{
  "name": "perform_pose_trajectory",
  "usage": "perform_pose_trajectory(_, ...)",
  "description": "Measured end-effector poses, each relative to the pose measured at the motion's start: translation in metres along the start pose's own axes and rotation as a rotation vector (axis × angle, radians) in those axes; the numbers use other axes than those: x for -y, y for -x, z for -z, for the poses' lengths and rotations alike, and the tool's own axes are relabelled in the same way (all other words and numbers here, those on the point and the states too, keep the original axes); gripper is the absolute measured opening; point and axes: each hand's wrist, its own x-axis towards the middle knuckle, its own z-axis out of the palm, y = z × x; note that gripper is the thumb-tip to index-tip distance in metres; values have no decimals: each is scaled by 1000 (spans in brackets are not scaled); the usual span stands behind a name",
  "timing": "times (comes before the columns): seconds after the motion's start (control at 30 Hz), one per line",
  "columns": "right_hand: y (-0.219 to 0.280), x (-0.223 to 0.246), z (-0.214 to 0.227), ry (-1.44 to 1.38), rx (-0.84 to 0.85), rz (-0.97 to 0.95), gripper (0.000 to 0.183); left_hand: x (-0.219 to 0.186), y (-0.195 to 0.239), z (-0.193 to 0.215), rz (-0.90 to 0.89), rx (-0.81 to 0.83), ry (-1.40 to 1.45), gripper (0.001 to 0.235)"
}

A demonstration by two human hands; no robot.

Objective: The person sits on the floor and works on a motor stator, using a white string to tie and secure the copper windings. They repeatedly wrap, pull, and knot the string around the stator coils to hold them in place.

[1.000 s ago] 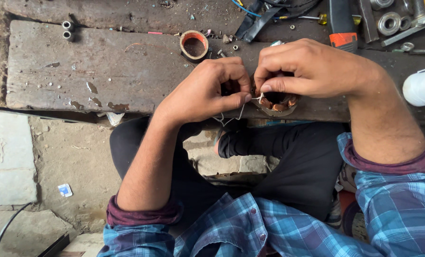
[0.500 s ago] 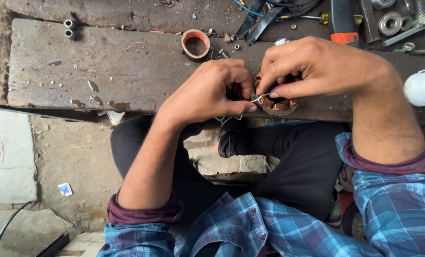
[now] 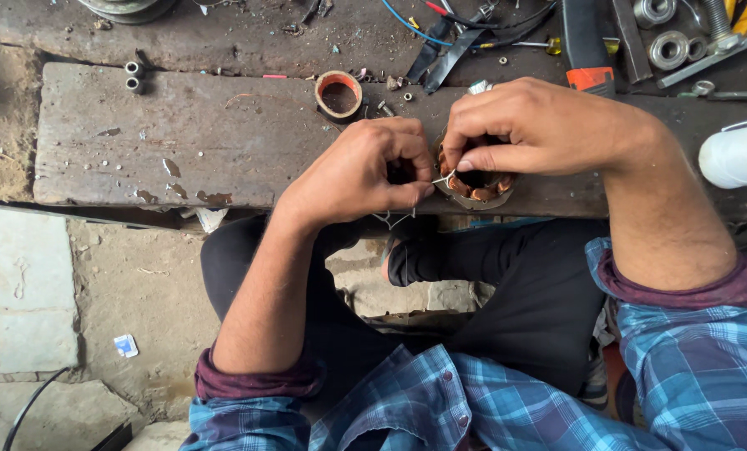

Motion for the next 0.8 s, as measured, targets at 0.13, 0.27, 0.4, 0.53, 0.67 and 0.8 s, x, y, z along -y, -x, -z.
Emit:
perform_pose_trajectory(0.13, 2, -1, 1, 71, 46, 67, 17, 0, -1, 1, -46, 25, -41, 13)
perform_pose_trajectory(0.27, 1, 2, 1, 111, 88, 53, 16, -4, -1, 3, -39, 37, -35, 12)
perform_pose_trajectory(0.4, 4, 2, 0, 81, 17, 20, 17, -8, -3, 4, -2, 15, 6, 13)
perform_pose_trajectory(0.53, 5, -2, -2, 44, -75, 2, 16, -11, -3, 1, 36, -109, 51, 24)
perform_pose_trajectory(0.67, 8, -6, 2, -37, -212, -28, 17, -15, -7, -13, 115, -178, 138, 23)
perform_pose_trajectory(0.8, 7, -10, 2, -59, -266, -78, 15, -13, -11, -24, -9, -170, -66, 25)
